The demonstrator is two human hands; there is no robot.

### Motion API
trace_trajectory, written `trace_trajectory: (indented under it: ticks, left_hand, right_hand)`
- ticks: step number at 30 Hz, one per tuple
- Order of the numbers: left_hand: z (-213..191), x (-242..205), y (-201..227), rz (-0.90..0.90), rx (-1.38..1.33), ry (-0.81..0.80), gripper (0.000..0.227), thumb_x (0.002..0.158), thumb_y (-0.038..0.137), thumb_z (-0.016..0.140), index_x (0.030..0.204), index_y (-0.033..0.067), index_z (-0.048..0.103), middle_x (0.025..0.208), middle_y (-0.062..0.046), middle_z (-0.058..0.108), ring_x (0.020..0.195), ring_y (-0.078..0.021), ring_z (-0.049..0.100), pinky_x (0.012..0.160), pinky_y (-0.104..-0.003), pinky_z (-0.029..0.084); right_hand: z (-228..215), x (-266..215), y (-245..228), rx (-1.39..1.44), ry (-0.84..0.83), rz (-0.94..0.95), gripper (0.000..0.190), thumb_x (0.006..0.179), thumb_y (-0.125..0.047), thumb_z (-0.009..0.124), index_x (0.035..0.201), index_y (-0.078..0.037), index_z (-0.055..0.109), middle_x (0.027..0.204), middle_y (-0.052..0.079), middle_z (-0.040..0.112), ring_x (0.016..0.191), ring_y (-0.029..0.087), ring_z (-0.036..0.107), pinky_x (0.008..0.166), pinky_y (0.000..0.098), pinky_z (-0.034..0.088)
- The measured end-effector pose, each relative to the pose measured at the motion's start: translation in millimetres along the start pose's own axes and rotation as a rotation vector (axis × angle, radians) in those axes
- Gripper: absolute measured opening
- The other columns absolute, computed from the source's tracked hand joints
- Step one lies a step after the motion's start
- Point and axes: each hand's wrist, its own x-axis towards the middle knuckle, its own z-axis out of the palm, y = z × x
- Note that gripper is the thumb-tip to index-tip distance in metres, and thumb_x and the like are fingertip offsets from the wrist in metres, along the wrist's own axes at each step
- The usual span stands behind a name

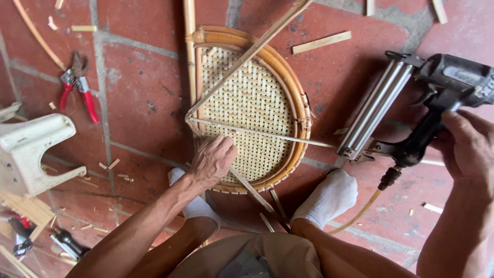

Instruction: The person sits on a tiled floor and uses a pneumatic nail gun to attach thin bamboo strips to the rim of a woven basket. They repeatedly position strips and fire the nail gun to secure them along the curved edge.

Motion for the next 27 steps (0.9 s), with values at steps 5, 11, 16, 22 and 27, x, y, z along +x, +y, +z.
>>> trace_trajectory:
  ticks: [5,11,16,22,27]
  left_hand:
    - [5,9,5,-0.017,-0.155,0.106,0.005,0.094,0.003,0.063,0.090,0.0027,0.061,0.092,-0.009,0.060,0.087,-0.0207,0.061,0.075,-0.036,0.057]
    - [32,5,19,0.016,-0.037,0.102,0.018,0.080,0.013,0.069,0.090,-0.0022,0.067,0.086,-0.015,0.065,0.072,-0.0242,0.063,0.060,-0.035,0.054]
    - [21,-5,18,-0.066,-0.219,0.076,0.008,0.093,-0.002,0.067,0.102,-0.0016,0.068,0.091,-0.012,0.068,0.081,-0.0205,0.066,0.067,-0.029,0.059]
    - [-3,15,7,-0.678,-0.773,0.140,0.011,0.092,0.006,0.072,0.102,0.0014,0.072,0.089,-0.007,0.074,0.076,-0.0139,0.072,0.064,-0.028,0.062]
    - [-6,46,47,-0.717,-1.349,0.177,0.009,0.094,0.002,0.071,0.103,0.0012,0.073,0.092,-0.008,0.076,0.076,-0.0119,0.070,0.068,-0.026,0.062]
  right_hand:
    - [50,-52,-12,-0.719,0.266,-0.309,0.015,0.110,-0.010,0.072,0.118,0.002,0.068,0.106,0.013,0.073,0.092,0.019,0.068,0.084,0.0309,0.055]
    - [195,-72,11,-0.861,-0.337,-0.343,0.016,0.086,-0.008,0.072,0.102,-0.007,0.072,0.085,0.012,0.070,0.069,0.029,0.068,0.060,0.0393,0.056]
    - [243,-99,23,-0.640,-0.605,-0.586,0.024,0.083,-0.010,0.074,0.105,-0.004,0.069,0.094,0.013,0.071,0.082,0.034,0.070,0.068,0.0427,0.058]
    - [241,-97,24,-0.574,-0.574,-0.454,0.017,0.086,-0.008,0.074,0.103,-0.003,0.072,0.092,0.013,0.074,0.081,0.032,0.073,0.069,0.0405,0.060]
    - [254,-84,23,-0.423,-0.378,-0.456,0.014,0.089,-0.006,0.077,0.101,0.000,0.072,0.092,0.015,0.074,0.081,0.027,0.075,0.068,0.0376,0.062]
